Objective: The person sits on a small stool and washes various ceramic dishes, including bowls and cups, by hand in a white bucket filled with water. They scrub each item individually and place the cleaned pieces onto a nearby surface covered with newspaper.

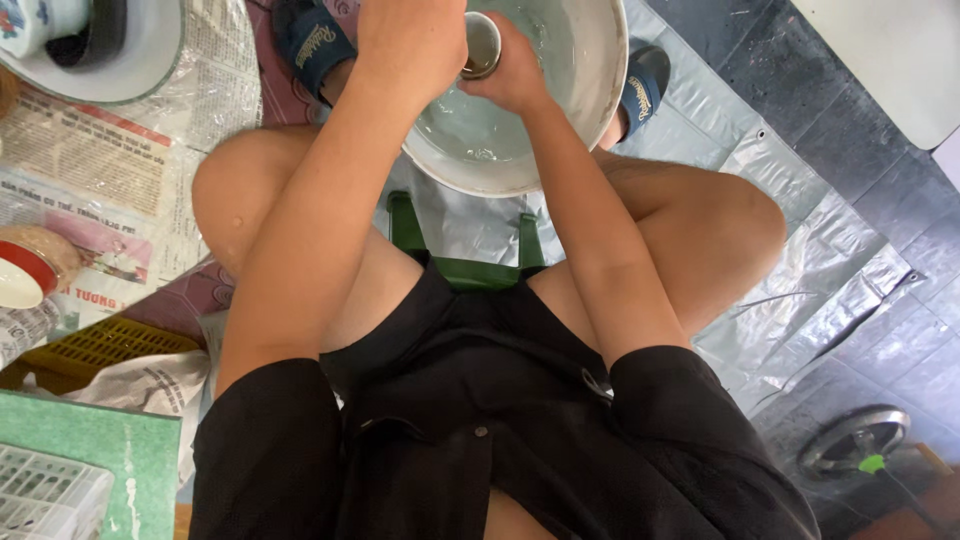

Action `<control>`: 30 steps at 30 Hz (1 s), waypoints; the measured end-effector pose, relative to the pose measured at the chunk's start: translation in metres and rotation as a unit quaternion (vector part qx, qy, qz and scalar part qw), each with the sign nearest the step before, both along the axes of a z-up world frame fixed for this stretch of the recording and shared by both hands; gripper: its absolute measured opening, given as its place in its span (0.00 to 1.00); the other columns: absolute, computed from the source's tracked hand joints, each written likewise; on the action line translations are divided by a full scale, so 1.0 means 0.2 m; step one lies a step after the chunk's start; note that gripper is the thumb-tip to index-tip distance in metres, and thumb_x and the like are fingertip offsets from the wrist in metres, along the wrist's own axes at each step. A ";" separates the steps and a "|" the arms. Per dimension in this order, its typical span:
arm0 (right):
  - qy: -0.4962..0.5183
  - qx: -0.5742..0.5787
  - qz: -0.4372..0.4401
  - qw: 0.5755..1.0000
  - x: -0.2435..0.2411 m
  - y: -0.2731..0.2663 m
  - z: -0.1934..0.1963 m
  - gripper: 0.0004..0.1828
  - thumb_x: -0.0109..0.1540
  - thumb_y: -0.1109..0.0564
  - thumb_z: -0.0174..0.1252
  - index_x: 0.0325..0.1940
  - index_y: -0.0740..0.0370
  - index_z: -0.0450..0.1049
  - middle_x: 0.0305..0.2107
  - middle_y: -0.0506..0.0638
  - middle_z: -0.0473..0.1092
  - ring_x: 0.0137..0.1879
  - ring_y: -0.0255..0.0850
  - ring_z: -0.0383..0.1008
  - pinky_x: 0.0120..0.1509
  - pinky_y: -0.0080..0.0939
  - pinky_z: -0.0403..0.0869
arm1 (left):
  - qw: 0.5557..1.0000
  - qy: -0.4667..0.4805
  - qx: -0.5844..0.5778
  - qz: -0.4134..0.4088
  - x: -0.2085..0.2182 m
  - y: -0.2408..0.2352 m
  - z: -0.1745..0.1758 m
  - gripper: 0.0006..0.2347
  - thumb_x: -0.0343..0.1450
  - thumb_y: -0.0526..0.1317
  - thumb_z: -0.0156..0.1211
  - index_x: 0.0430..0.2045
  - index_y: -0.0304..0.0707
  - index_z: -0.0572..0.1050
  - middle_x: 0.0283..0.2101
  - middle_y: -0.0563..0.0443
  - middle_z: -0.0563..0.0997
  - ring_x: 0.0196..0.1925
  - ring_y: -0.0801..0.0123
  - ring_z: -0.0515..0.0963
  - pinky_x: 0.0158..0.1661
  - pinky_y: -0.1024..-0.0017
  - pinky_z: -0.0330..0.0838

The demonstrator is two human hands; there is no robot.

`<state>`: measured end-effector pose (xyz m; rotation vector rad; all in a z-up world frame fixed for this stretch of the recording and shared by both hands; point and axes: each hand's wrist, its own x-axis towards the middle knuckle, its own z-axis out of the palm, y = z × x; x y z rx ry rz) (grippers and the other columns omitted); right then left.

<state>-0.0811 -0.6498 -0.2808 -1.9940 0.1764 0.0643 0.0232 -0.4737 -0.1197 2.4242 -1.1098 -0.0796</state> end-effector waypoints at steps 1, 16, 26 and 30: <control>-0.032 0.004 -0.005 0.999 -0.01 0.02 0.04 0.42 0.46 0.57 0.82 0.61 0.60 0.70 0.51 0.54 0.76 0.58 0.48 0.78 0.62 0.46 0.76 | 1.000 0.004 -0.002 -0.006 0.00 -0.01 -0.03 0.05 0.65 0.35 0.65 0.31 0.34 0.78 0.27 0.38 0.80 0.28 0.46 0.81 0.31 0.53 0.73; -0.205 -0.060 -0.139 0.967 -0.13 0.20 0.08 0.36 0.52 0.58 0.72 0.62 0.63 0.68 0.51 0.57 0.71 0.58 0.55 0.72 0.65 0.48 0.72 | 0.969 0.147 0.152 -0.126 -0.20 -0.19 -0.37 0.28 0.81 0.57 0.47 0.33 0.20 0.78 0.39 0.23 0.81 0.44 0.35 0.80 0.50 0.48 0.72; -0.155 0.056 -0.093 0.982 -0.16 0.02 0.16 0.39 0.55 0.56 0.76 0.66 0.60 0.65 0.54 0.56 0.74 0.61 0.51 0.77 0.66 0.48 0.75 | 0.966 0.026 0.026 -0.257 -0.14 -0.19 -0.29 0.20 0.80 0.52 0.55 0.31 0.29 0.79 0.38 0.35 0.81 0.44 0.42 0.80 0.47 0.50 0.74; -0.020 0.070 -0.095 0.993 -0.14 -0.08 0.43 0.42 0.53 0.56 0.74 0.67 0.60 0.61 0.49 0.54 0.77 0.53 0.46 0.81 0.56 0.44 0.80 | 0.985 0.025 0.023 -0.170 -0.18 -0.23 -0.17 0.14 0.77 0.47 0.61 0.30 0.33 0.78 0.34 0.39 0.81 0.39 0.43 0.81 0.37 0.48 0.72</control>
